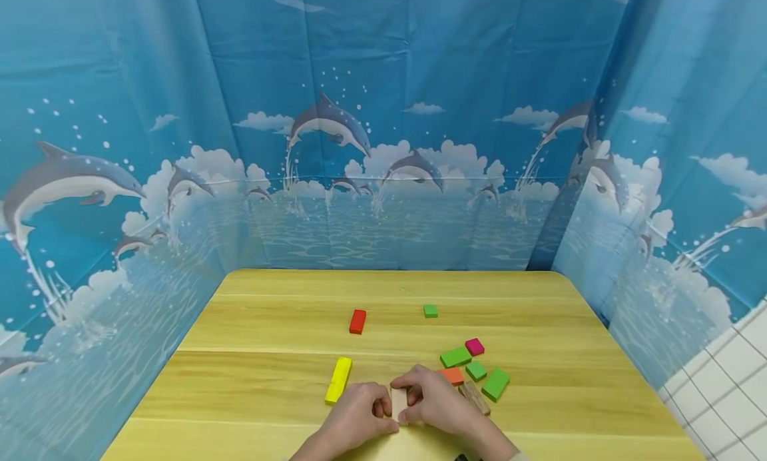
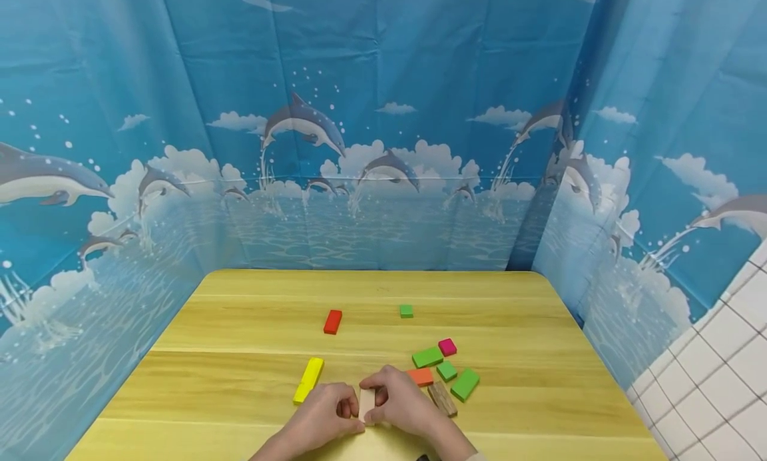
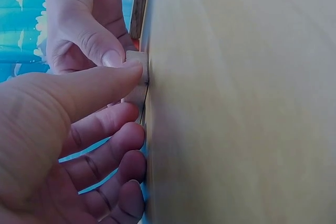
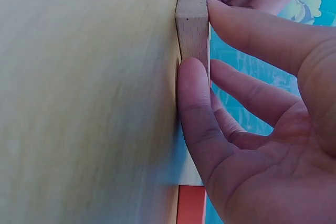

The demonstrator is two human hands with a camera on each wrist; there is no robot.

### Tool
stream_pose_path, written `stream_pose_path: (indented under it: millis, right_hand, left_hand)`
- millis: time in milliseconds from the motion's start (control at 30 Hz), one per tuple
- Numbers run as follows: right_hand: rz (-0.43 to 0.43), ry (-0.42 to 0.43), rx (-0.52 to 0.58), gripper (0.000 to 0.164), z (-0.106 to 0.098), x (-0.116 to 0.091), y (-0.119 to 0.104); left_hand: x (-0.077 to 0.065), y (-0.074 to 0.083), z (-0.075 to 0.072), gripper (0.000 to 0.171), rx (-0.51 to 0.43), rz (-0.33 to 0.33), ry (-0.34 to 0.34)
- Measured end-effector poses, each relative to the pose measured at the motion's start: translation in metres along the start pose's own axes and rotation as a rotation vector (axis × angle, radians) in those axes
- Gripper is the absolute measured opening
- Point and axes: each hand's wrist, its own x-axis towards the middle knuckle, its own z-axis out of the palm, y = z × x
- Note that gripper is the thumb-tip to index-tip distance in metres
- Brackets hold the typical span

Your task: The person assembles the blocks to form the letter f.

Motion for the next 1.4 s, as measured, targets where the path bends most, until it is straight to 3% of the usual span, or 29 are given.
stream_pose_path:
  millis: [200,367,600,733,900,1033,1233,1400]
  right_hand:
    - [-0.012,0.005,0.008,0.05,-0.001,0.0,0.004]
    - [-0.019,0.01,0.003,0.049,0.0,0.0,0.006]
    - [-0.016,0.007,0.017,0.049,0.0,-0.003,0.006]
    - [-0.008,0.003,0.03,0.049,0.0,-0.003,0.007]
    - [-0.012,0.0,0.037,0.048,0.0,-0.002,0.01]
    - [-0.009,0.0,0.037,0.048,0.0,-0.001,0.01]
    - [0.001,-0.008,0.04,0.049,0.0,-0.001,0.01]
    - [-0.001,-0.013,0.048,0.049,0.001,0.0,0.009]
  left_hand:
    - [0.0,0.0,-0.001,0.027,-0.001,0.012,0.0]
    - [-0.002,0.0,-0.011,0.026,-0.027,0.003,0.008]
    - [-0.003,-0.005,-0.039,0.015,0.019,0.038,0.042]
    - [-0.002,-0.009,-0.06,0.013,0.06,0.043,0.026]
    - [-0.001,-0.019,-0.085,0.029,0.128,0.075,-0.031]
    - [0.0,-0.033,-0.098,0.047,0.153,0.059,-0.109]
    - [-0.001,-0.055,-0.105,0.078,0.158,0.026,-0.199]
    - [-0.003,-0.073,-0.106,0.095,0.104,0.009,-0.248]
